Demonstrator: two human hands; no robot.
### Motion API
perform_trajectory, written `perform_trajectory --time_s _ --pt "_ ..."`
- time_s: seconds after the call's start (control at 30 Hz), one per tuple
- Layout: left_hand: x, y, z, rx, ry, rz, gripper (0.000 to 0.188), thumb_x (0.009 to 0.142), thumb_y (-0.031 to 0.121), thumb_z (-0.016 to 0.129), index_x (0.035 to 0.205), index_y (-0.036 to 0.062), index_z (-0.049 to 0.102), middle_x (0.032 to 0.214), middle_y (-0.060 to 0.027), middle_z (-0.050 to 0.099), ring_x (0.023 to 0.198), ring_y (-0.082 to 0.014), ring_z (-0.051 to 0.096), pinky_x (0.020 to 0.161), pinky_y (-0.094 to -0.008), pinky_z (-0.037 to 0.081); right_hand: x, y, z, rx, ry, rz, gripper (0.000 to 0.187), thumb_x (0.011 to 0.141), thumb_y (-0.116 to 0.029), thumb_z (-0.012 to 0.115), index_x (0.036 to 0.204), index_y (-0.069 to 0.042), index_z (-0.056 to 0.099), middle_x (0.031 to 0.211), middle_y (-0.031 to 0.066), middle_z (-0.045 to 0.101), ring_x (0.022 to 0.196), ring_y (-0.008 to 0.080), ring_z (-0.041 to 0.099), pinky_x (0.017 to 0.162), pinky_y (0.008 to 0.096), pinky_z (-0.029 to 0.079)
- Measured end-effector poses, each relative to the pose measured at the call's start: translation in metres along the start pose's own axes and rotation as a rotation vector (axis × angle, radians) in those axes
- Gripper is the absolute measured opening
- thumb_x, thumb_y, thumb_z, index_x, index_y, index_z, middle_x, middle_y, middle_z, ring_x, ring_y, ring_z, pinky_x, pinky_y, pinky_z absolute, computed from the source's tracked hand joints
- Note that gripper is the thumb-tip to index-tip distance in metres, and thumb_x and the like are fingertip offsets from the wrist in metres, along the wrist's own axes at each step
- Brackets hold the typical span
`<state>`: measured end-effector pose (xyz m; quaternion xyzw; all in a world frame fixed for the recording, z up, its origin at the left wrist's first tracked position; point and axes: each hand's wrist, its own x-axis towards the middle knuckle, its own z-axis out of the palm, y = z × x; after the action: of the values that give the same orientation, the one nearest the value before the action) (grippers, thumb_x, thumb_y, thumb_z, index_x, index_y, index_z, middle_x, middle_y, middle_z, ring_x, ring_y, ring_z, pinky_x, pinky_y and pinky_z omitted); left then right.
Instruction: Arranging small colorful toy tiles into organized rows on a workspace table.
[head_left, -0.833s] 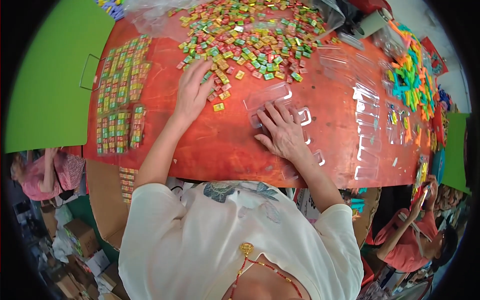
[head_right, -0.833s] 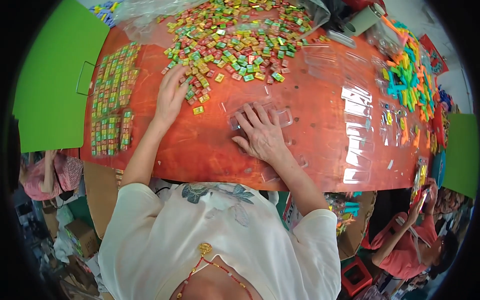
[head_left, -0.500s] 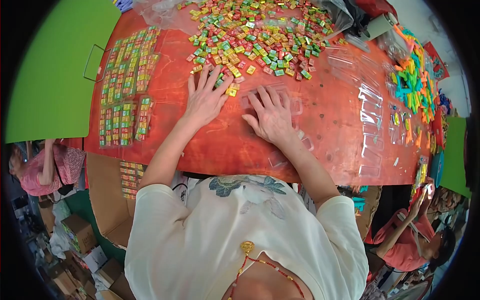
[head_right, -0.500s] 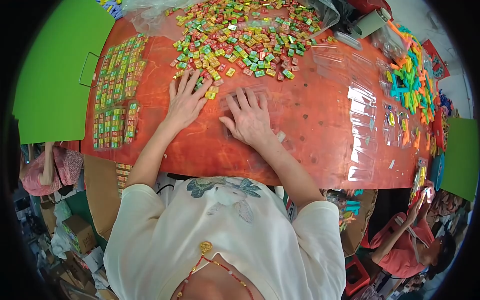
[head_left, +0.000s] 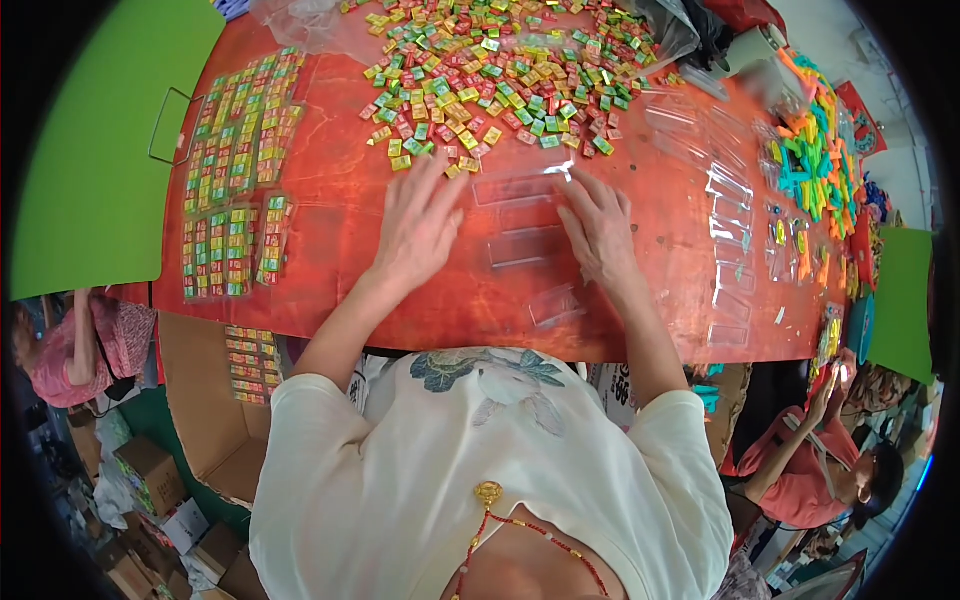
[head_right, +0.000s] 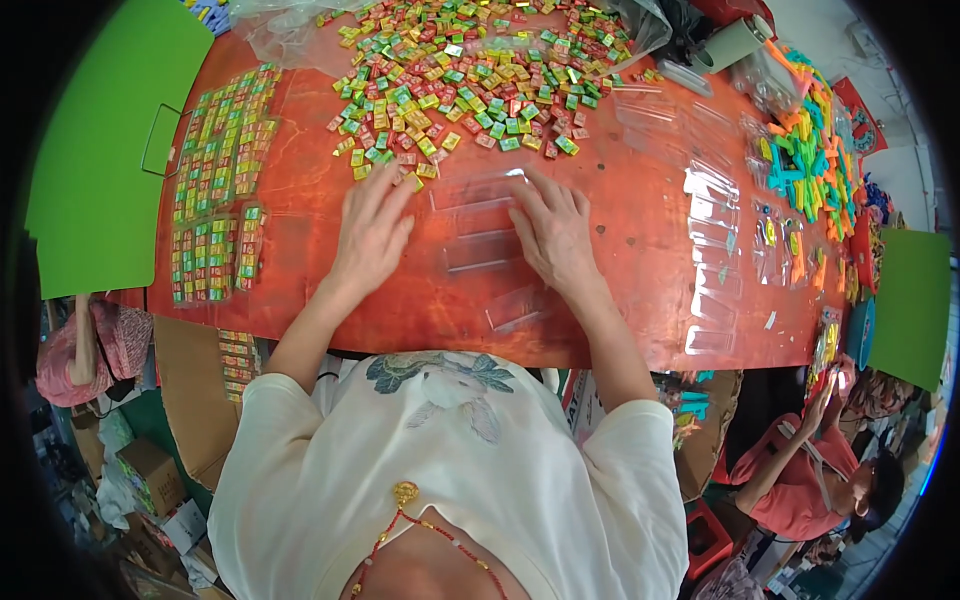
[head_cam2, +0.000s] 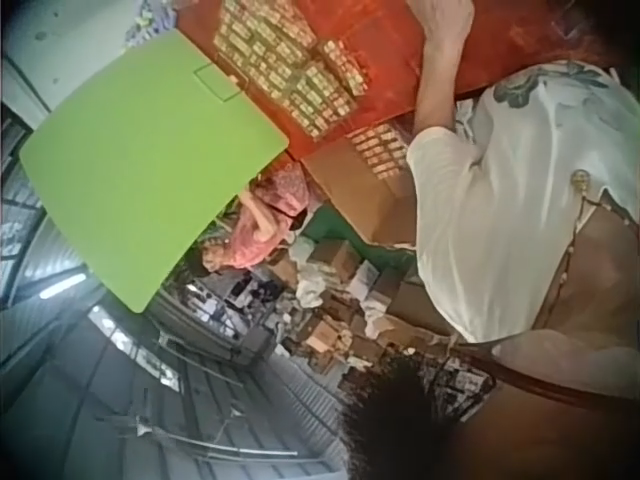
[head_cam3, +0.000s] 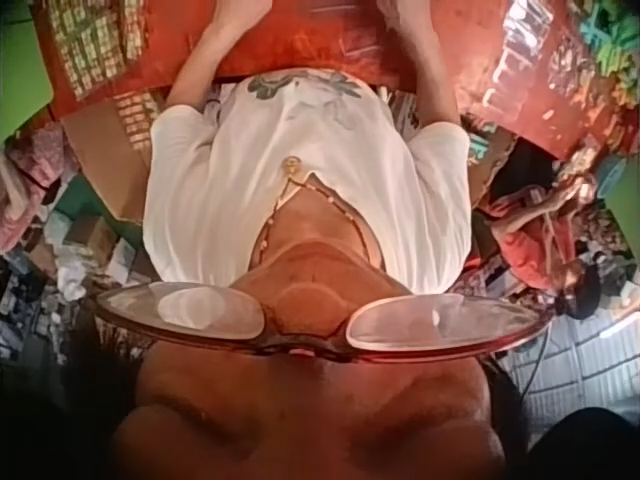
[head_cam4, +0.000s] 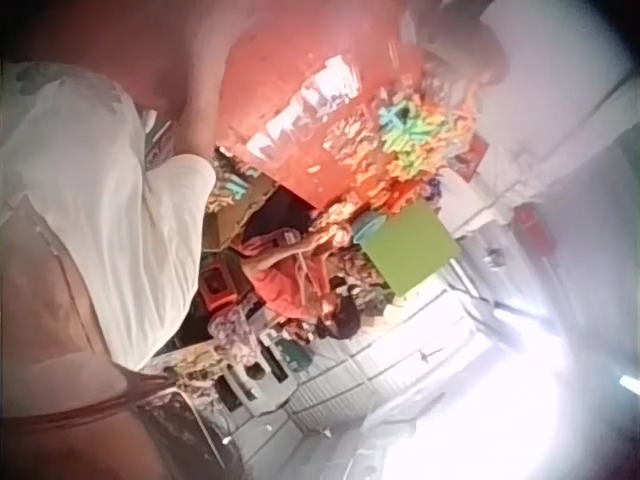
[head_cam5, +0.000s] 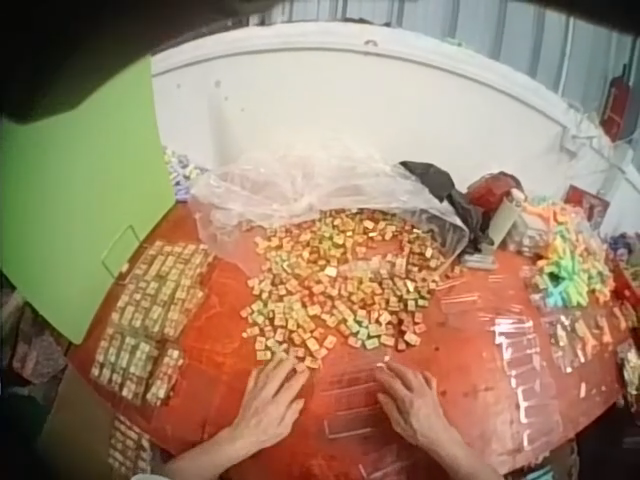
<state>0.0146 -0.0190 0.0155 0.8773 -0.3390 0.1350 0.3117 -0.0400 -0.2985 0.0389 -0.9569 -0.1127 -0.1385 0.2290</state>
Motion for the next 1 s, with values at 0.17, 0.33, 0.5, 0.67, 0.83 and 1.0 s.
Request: perform_trajectory --time_s 0.17,0.33,0.5,0.67,0.83,1.0 --pt "-0.012 -0.001 0.004 0.046 -0.059 -0.053 0.050 0.090 0.013 0.064 0.138 0.0044 0.054 0.150 -0.0195 0.043 0.141 -0.0406 0.038 0.110 -0.0578 0.032 -0.007 0.004 0.000 -0.132 -0.017 -0.074 0.040 0.091 -0.016 0.066 0.130 -0.009 0.060 0.142 0.0137 0.053 0.126 0.0285 0.053 0.104 0.0478 0.037" --pt "0.001 -0.020 0.005 0.206 -0.082 -0.171 0.058 0.092 0.018 0.064 0.146 0.0067 0.047 0.153 -0.0203 0.039 0.143 -0.0420 0.035 0.110 -0.0598 0.032 0.040 -0.011 0.020 -0.240 -0.003 -0.225 0.044 0.091 -0.022 0.066 0.132 -0.009 0.057 0.142 0.0132 0.053 0.131 0.0278 0.049 0.105 0.0476 0.036" --pt "-0.021 -0.035 -0.010 0.168 -0.084 -0.287 0.067 0.092 0.024 0.065 0.153 0.0089 0.040 0.161 -0.0207 0.028 0.149 -0.0425 0.026 0.113 -0.0634 0.026 0.029 -0.012 0.045 -0.217 -0.088 -0.297 0.047 0.091 -0.025 0.067 0.133 -0.007 0.056 0.141 0.0146 0.053 0.131 0.0299 0.049 0.103 0.0476 0.039" --pt "-0.041 -0.048 -0.027 0.183 -0.107 -0.361 0.065 0.092 0.025 0.065 0.151 0.0096 0.042 0.159 -0.0202 0.032 0.148 -0.0407 0.027 0.115 -0.0610 0.025 0.009 -0.030 0.046 -0.187 -0.142 -0.384 0.050 0.090 -0.027 0.068 0.134 -0.006 0.057 0.138 0.0144 0.055 0.128 0.0314 0.051 0.102 0.0474 0.041" --pt "-0.031 -0.054 -0.027 0.266 -0.133 -0.359 0.053 0.092 0.024 0.065 0.141 0.0100 0.051 0.154 -0.0182 0.040 0.146 -0.0391 0.032 0.113 -0.0606 0.026 0.004 -0.060 0.056 -0.110 -0.188 -0.446 0.055 0.086 -0.027 0.071 0.134 -0.006 0.057 0.138 0.0159 0.055 0.126 0.0322 0.052 0.103 0.0462 0.041" --pt "-0.028 -0.061 -0.025 0.301 -0.088 -0.320 0.039 0.092 0.024 0.066 0.128 0.0110 0.060 0.147 -0.0165 0.048 0.141 -0.0385 0.038 0.113 -0.0602 0.027 0.009 -0.087 0.044 -0.019 -0.240 -0.469 0.053 0.087 -0.026 0.072 0.133 -0.005 0.058 0.137 0.0164 0.055 0.122 0.0316 0.054 0.099 0.0459 0.043"
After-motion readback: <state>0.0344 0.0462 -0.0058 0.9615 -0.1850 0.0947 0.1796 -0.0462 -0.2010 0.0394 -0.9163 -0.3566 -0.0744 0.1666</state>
